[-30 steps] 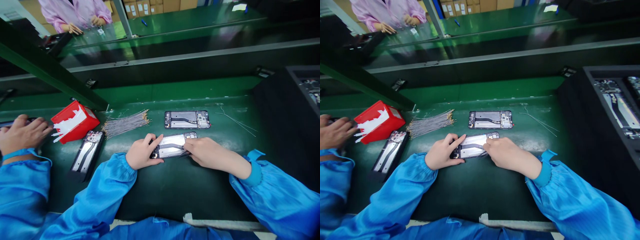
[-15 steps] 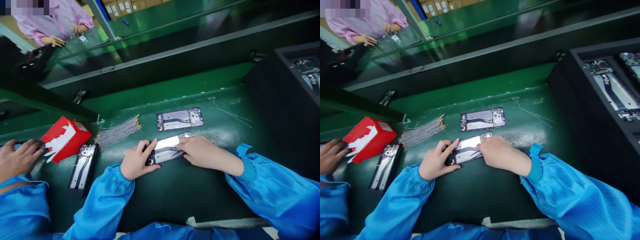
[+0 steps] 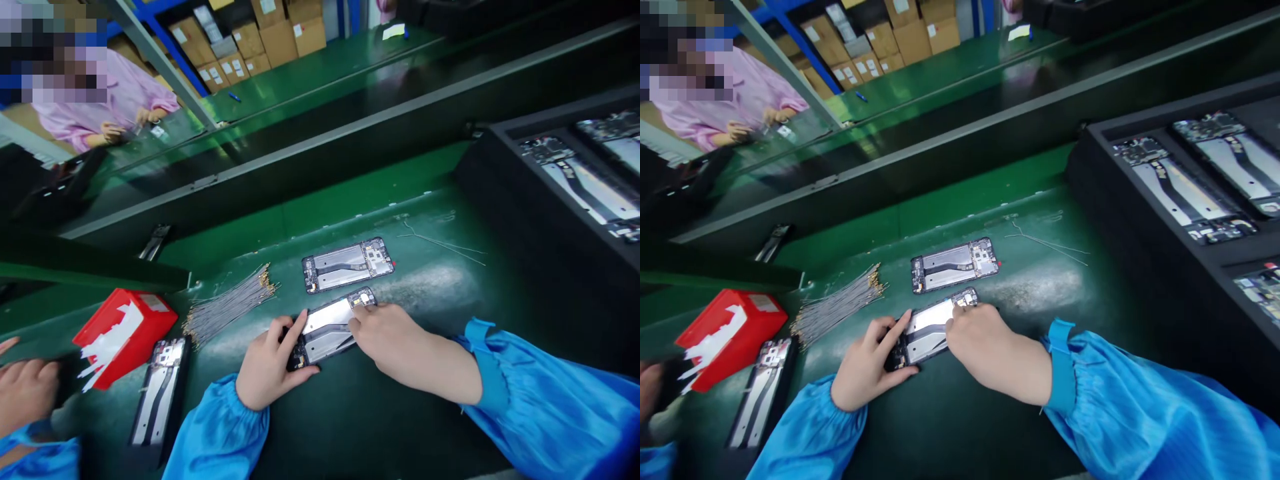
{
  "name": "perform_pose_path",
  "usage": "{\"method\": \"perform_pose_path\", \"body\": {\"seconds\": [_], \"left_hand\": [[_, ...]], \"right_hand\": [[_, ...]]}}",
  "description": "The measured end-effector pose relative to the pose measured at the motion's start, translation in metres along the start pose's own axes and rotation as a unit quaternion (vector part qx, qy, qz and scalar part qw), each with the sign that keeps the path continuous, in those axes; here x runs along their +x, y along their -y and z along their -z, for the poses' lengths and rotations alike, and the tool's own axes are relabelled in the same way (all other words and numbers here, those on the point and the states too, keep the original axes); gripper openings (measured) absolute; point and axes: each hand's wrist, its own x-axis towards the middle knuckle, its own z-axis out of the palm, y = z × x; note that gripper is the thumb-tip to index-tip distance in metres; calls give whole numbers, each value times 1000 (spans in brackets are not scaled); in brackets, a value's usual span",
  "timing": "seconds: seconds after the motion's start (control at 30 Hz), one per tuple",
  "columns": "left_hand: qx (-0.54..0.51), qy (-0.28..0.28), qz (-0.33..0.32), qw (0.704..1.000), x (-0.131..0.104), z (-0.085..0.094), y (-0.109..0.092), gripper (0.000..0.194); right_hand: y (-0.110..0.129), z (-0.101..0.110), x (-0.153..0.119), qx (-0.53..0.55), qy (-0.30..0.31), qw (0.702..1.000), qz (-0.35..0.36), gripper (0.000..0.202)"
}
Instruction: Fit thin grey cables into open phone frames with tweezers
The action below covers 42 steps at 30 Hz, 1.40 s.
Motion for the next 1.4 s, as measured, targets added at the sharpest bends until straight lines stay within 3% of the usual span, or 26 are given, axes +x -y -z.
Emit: {"method": "perform_pose_path", "body": {"seconds": [0.67, 0.87, 1.2, 1.27, 1.4], "left_hand": [[13, -9, -8, 1000, -3, 0, 1, 83], [15, -12, -9, 1000, 0, 2, -1, 82], [21, -20, -4, 1000, 3, 3, -3, 78], [27, -18, -2, 999, 4, 3, -3, 76], [30, -16, 0, 999, 5, 3, -4, 75]], "right_hand": [[-2, -13, 1, -2, -40, 999, 27, 16], [-5, -1, 1, 10, 17, 1000, 22, 20], [-18, 8, -2, 20, 34, 999, 13, 14], [-23, 15, -5, 35, 17, 999, 0, 13], [-33, 22, -16, 80, -82, 993, -27, 10]]}}
